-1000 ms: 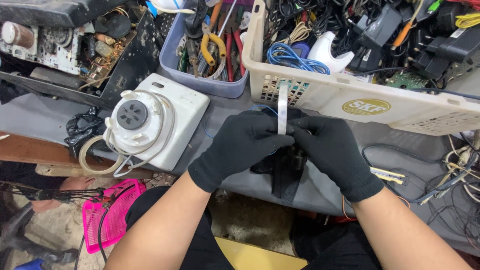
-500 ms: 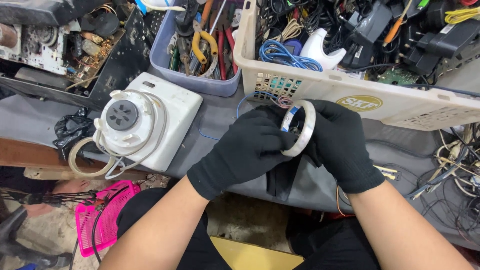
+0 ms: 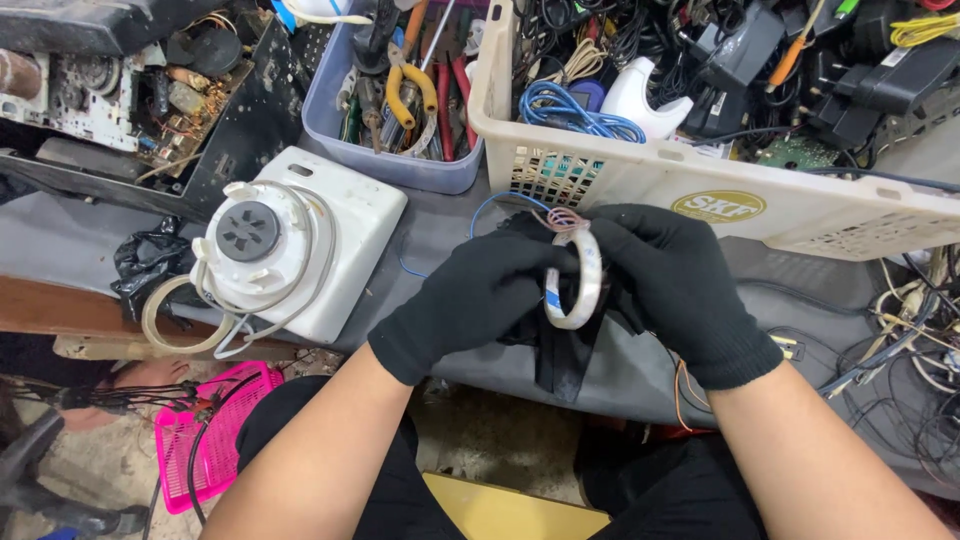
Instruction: Taping a bundle of thin wires together using blue and white adhesive tape on a repair bench.
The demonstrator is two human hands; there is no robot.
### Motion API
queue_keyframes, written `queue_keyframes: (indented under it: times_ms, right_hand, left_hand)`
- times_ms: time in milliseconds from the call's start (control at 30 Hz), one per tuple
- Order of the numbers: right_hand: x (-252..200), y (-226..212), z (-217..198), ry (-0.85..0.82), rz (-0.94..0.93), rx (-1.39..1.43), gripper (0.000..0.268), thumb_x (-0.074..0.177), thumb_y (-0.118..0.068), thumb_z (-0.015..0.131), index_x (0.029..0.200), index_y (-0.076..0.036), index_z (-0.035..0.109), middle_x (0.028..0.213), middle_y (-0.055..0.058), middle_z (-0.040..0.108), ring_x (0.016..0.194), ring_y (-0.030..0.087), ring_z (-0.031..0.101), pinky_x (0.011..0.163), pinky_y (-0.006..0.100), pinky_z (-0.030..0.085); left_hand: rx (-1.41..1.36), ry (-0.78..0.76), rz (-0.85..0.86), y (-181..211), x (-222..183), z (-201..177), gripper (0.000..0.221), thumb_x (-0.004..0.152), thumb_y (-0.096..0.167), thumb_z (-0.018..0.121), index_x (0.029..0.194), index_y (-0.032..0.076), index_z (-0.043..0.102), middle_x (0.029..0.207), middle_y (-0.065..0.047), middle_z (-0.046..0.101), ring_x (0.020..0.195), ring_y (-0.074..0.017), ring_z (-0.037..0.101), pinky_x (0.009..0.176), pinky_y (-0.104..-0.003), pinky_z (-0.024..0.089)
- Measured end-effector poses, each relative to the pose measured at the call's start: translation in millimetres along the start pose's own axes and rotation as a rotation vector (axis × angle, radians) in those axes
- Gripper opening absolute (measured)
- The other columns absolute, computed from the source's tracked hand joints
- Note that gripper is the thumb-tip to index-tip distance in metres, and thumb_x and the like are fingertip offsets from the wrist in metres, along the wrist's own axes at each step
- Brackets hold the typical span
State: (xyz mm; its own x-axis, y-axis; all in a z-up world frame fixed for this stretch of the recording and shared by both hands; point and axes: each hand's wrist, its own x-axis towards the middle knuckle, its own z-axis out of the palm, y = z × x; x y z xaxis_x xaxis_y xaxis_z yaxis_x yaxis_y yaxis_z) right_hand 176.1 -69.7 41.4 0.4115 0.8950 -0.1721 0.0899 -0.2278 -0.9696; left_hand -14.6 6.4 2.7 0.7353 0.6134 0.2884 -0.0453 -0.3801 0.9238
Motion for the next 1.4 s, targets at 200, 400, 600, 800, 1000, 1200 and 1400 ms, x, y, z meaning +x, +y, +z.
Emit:
queue_keyframes:
  times_ms: [200,400,600,800,1000,1200,1400]
  right_hand:
    - [-1,1,-3,-0.031,0.023,0.018,0.015,0.097,-0.012,0.068,0.101,0.001,0.074,0.057,0.025,0.060,0.028,0.023,0.052,0.021,0.026,0.035]
    - [-3,2,-6,-0.064,0.055,0.039,0.015,0.096,-0.012,0.068,0.099,0.002,0.074,0.056,0.023,0.060,0.028,0.021,0.051,0.021,0.026,0.035]
    - [-3,1,-2,-0.116,0.079,0.057,0.015,0.095,-0.011,0.069,0.097,0.003,0.074,0.056,0.020,0.059,0.029,0.019,0.050,0.022,0.025,0.036]
    - [-5,-2,-3,-0.155,0.106,0.072,0.015,0.094,-0.011,0.070,0.095,0.004,0.075,0.055,0.018,0.058,0.030,0.017,0.049,0.022,0.025,0.036]
    - [-4,-6,-4,-0.211,0.117,0.057,0.016,0.092,-0.011,0.070,0.093,0.005,0.074,0.054,0.018,0.057,0.028,0.017,0.047,0.021,0.025,0.035]
    - [3,-2,-4,-0.278,0.086,-0.022,0.019,0.092,-0.011,0.070,0.092,0.007,0.075,0.055,0.021,0.060,0.029,0.023,0.052,0.021,0.027,0.035]
    - [4,8,-7,-0.259,0.101,-0.035,0.025,0.095,-0.018,0.069,0.099,0.006,0.074,0.058,0.021,0.061,0.026,0.021,0.048,0.021,0.027,0.033]
  left_hand:
    - [-0.132,0.011,-0.257,0,3,0,0.030,0.099,0.028,0.067,0.122,0.011,0.073,0.117,-0.020,0.074,0.114,-0.0383,0.070,0.099,-0.046,0.057]
    - [-0.050,0.096,-0.494,32,12,2,0.036,0.082,0.043,0.080,0.107,0.017,0.079,0.101,-0.014,0.078,0.109,-0.0352,0.073,0.097,-0.045,0.057]
    - [-0.091,0.158,-0.552,29,14,1,0.034,0.085,0.041,0.078,0.106,0.015,0.080,0.097,-0.014,0.080,0.108,-0.0332,0.075,0.096,-0.044,0.058]
    - [0.001,0.232,-0.507,39,7,2,0.032,0.084,0.031,0.081,0.107,0.009,0.078,0.096,-0.018,0.080,0.101,-0.0343,0.077,0.091,-0.045,0.061]
    - [-0.022,0.368,-0.196,21,3,6,0.041,0.080,0.022,0.090,0.116,0.013,0.071,0.109,-0.018,0.077,0.112,-0.0373,0.071,0.093,-0.047,0.061]
    - [0.239,0.283,0.059,1,1,10,0.030,0.087,0.018,0.085,0.115,0.019,0.077,0.103,-0.009,0.075,0.100,-0.0316,0.074,0.088,-0.039,0.064]
    - [0.364,0.221,0.141,-17,4,11,0.022,0.096,0.017,0.075,0.118,0.014,0.074,0.103,-0.013,0.072,0.099,-0.0367,0.072,0.086,-0.045,0.063]
